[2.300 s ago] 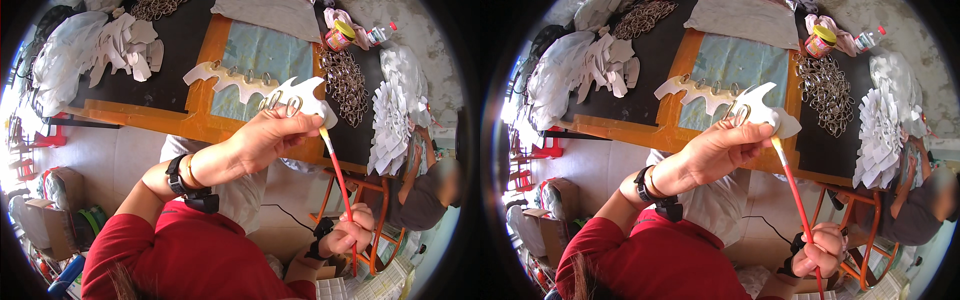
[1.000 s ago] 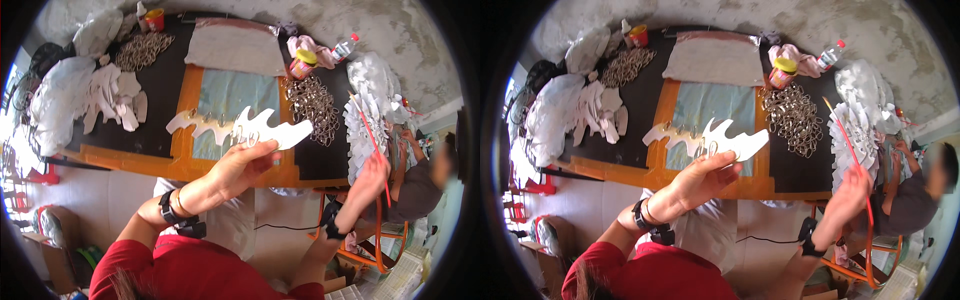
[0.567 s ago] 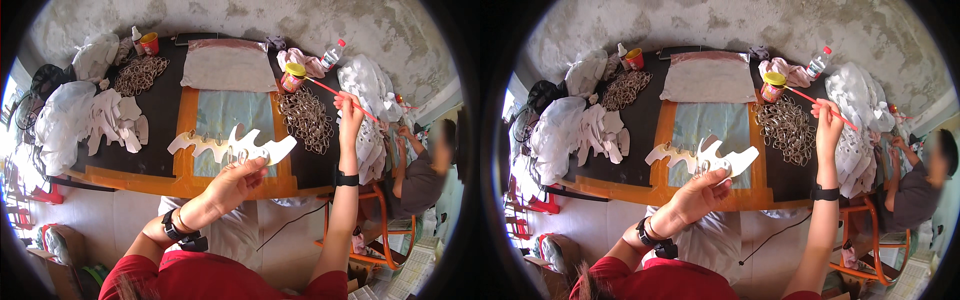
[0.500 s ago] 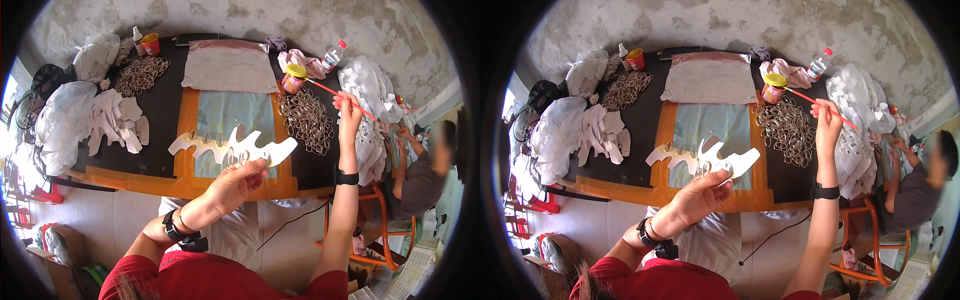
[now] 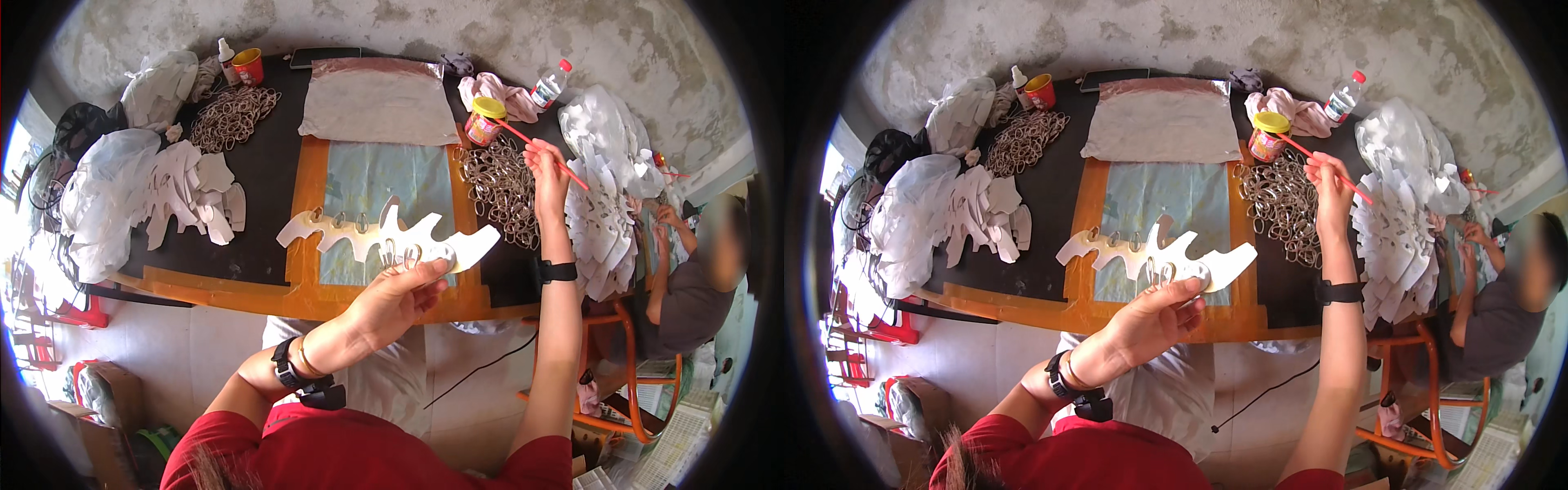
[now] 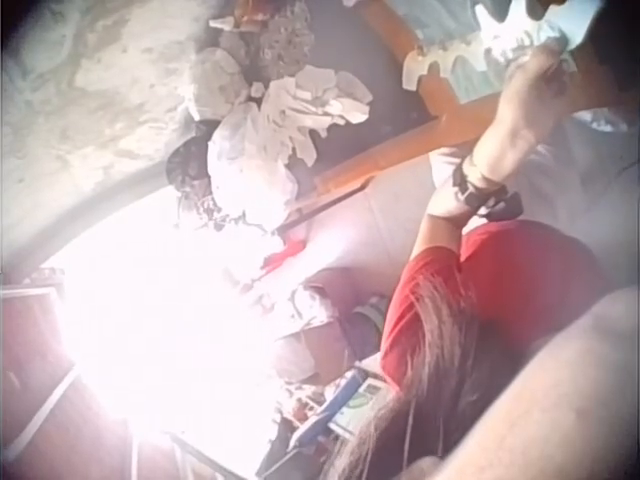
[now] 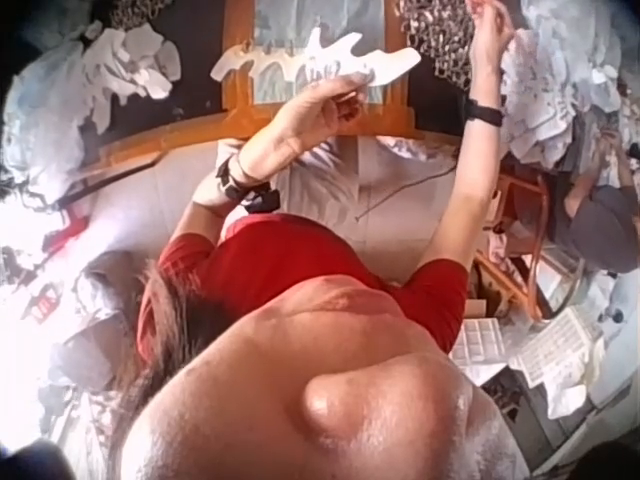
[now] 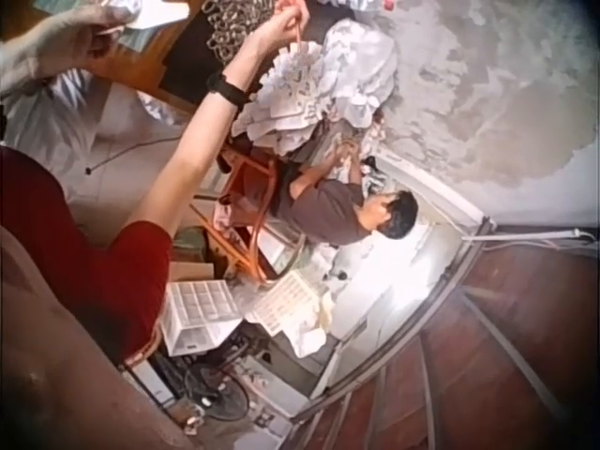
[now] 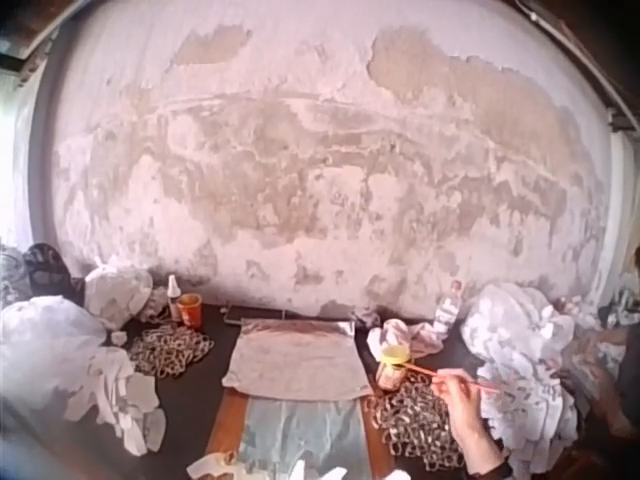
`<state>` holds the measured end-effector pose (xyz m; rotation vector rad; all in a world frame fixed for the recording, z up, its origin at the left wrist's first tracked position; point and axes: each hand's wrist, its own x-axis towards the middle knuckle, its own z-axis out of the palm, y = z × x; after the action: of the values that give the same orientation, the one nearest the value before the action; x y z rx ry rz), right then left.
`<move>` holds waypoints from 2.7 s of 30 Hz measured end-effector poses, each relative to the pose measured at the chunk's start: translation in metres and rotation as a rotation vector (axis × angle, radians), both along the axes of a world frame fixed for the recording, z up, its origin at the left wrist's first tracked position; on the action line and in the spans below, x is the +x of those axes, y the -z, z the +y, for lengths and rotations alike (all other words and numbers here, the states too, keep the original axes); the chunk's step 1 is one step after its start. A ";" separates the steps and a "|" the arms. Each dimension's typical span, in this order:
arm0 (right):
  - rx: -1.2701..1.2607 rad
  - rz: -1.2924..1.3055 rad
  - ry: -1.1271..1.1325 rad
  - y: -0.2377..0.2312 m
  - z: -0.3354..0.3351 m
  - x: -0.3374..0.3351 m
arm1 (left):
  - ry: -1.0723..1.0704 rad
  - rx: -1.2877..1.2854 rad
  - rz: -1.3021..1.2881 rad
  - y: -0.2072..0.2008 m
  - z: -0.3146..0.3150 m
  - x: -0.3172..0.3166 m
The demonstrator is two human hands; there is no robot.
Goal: Applying glue with a brush and assembling shoe upper components.
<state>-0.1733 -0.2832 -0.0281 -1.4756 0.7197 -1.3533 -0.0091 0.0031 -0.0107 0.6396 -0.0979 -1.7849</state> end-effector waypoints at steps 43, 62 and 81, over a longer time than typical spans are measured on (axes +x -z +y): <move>0.220 0.013 0.226 -0.009 0.255 0.041 | -0.484 -0.239 -0.271 0.019 -0.010 -0.037; 0.261 0.192 0.242 -0.003 0.239 0.024 | -0.245 -0.153 -0.258 0.026 -0.014 -0.034; 0.415 -0.113 0.074 -0.004 0.240 0.028 | -0.223 -0.219 -0.367 0.022 -0.013 -0.033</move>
<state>-0.1452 -0.0436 -0.0245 -1.0453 0.9253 -1.2394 -0.0425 -0.0098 -0.0330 0.7798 -0.4483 -1.4046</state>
